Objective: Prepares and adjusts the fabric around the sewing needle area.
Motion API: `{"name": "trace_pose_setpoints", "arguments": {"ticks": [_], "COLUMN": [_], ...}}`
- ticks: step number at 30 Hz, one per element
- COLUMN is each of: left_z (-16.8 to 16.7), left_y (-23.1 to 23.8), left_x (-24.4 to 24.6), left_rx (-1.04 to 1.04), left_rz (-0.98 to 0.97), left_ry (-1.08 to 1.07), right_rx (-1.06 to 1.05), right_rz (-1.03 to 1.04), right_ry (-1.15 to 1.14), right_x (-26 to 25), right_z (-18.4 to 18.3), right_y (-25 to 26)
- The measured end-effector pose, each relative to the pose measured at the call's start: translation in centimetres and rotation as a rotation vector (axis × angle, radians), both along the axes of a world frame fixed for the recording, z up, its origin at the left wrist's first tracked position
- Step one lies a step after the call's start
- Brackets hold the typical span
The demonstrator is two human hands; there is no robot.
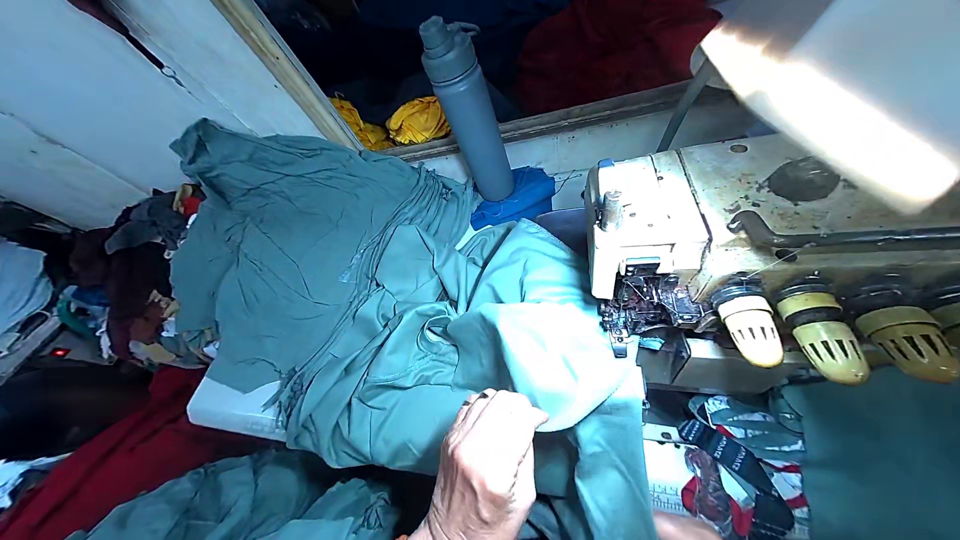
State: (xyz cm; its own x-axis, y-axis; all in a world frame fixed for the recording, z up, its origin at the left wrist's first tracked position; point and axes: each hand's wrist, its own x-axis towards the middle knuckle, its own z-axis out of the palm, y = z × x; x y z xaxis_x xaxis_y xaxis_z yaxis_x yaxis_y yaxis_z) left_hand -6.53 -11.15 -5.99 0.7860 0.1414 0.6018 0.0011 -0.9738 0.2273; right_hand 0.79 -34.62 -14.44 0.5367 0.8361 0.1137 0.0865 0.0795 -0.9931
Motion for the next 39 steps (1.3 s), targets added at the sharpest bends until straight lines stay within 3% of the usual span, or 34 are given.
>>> {"name": "trace_pose_setpoints", "arguments": {"ticks": [3,6,14,19,22,26,29,39], "left_z": [1.3,2.4,6.2,6.4,5.5,3.2,3.0,4.3], "left_y": [0.3,0.7,0.2,-2.2,-2.8,-2.4,-2.3,-1.4], "left_x": [0.6,0.8,-0.1,0.7,2.1,5.8,7.3,3.2], "left_rx": [-0.007,0.037,-0.033,-0.036,0.006,0.087,0.037,-0.14], "left_rz": [-0.032,-0.095,-0.329,-0.369,-0.336,-0.315,-0.231,-0.089], "left_ry": [0.01,0.021,0.204,0.389,0.386,0.188,0.171,0.257], "right_rx": [0.056,0.164,0.171,0.166,0.157,0.173,0.21,0.314], "right_rz": [-0.198,-0.307,-0.249,-0.28,-0.344,-0.436,-0.458,-0.192], "right_ry": [0.19,0.238,0.326,0.242,0.22,0.183,0.158,0.532], "right_x": [0.8,2.2,0.7,0.9,1.5,3.2,3.9,4.4], "right_z": [2.1,3.3,3.3,3.0,3.5,4.3,4.1,4.4], "right_y": [1.3,3.0,2.5,1.9,2.5,5.0,6.0,3.8]}}
